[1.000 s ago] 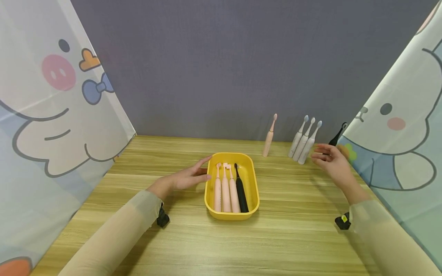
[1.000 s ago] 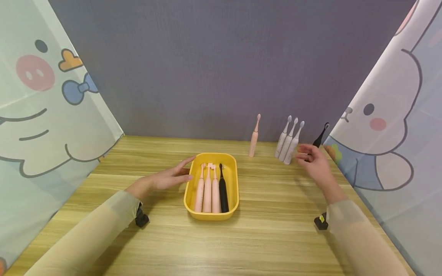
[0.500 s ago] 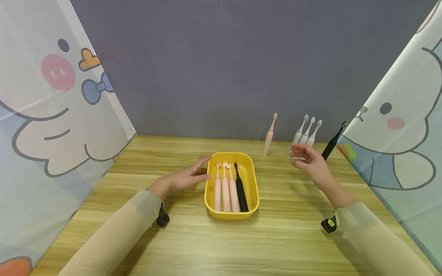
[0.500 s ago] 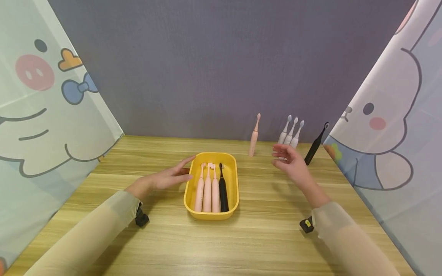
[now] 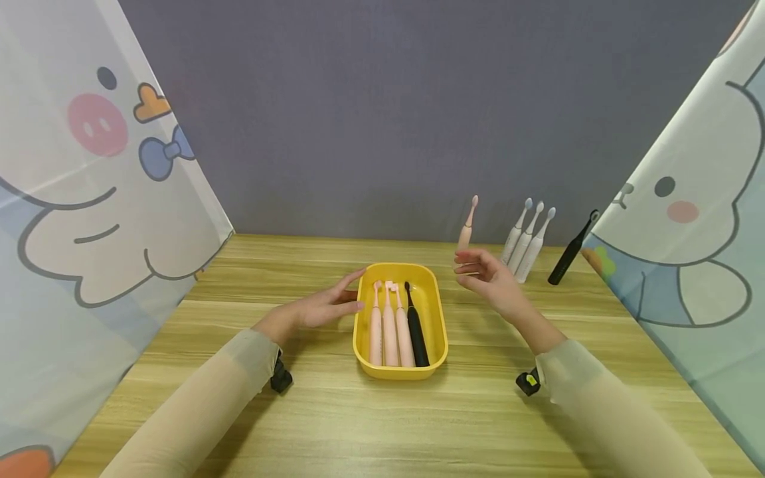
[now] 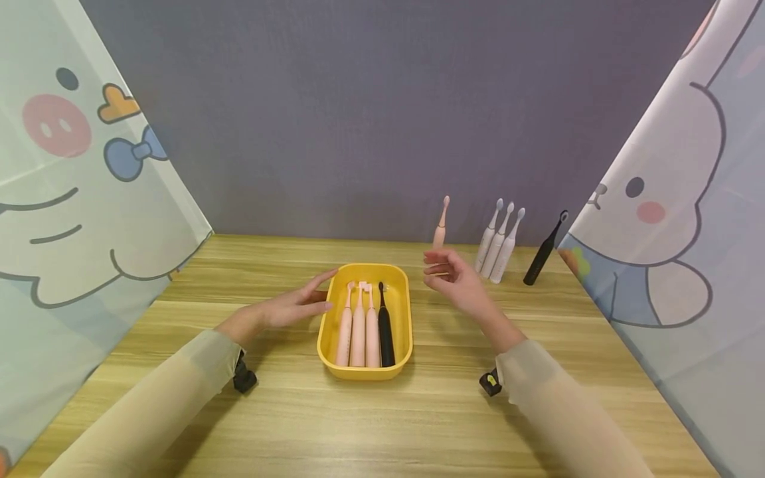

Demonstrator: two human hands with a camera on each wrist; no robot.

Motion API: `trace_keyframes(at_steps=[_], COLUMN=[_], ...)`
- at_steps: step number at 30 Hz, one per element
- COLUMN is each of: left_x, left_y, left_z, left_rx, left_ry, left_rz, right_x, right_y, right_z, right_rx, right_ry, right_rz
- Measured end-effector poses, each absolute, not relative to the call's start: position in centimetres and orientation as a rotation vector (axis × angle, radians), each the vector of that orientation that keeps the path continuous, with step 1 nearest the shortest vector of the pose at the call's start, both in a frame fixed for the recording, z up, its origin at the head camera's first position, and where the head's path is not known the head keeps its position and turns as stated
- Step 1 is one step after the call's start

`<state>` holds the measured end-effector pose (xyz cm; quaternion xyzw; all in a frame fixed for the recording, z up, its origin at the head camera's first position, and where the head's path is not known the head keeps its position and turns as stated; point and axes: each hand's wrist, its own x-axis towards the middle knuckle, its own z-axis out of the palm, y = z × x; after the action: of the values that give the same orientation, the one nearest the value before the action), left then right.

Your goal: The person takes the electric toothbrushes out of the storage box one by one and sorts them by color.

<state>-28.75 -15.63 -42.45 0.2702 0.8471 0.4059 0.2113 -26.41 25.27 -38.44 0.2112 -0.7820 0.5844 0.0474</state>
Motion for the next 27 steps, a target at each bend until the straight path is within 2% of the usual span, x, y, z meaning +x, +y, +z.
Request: trace_keyframes(at_steps=[17, 27], left_x=[-29.0, -28.9], left_y=[-15.7, -15.8], left_z=[-42.5, -42.6], left_rx=[0.768, 0.779], left_ry=[2.334, 2.335], left_rz=[1.149, 1.142], right_x=[-27.0, -27.9], right_y=[16.2, 14.1], right_z=[-38.6, -40.3], right_rx=[0.819, 0.835], right_ry=[-2.512, -2.608], right_rz=[1.747, 1.590])
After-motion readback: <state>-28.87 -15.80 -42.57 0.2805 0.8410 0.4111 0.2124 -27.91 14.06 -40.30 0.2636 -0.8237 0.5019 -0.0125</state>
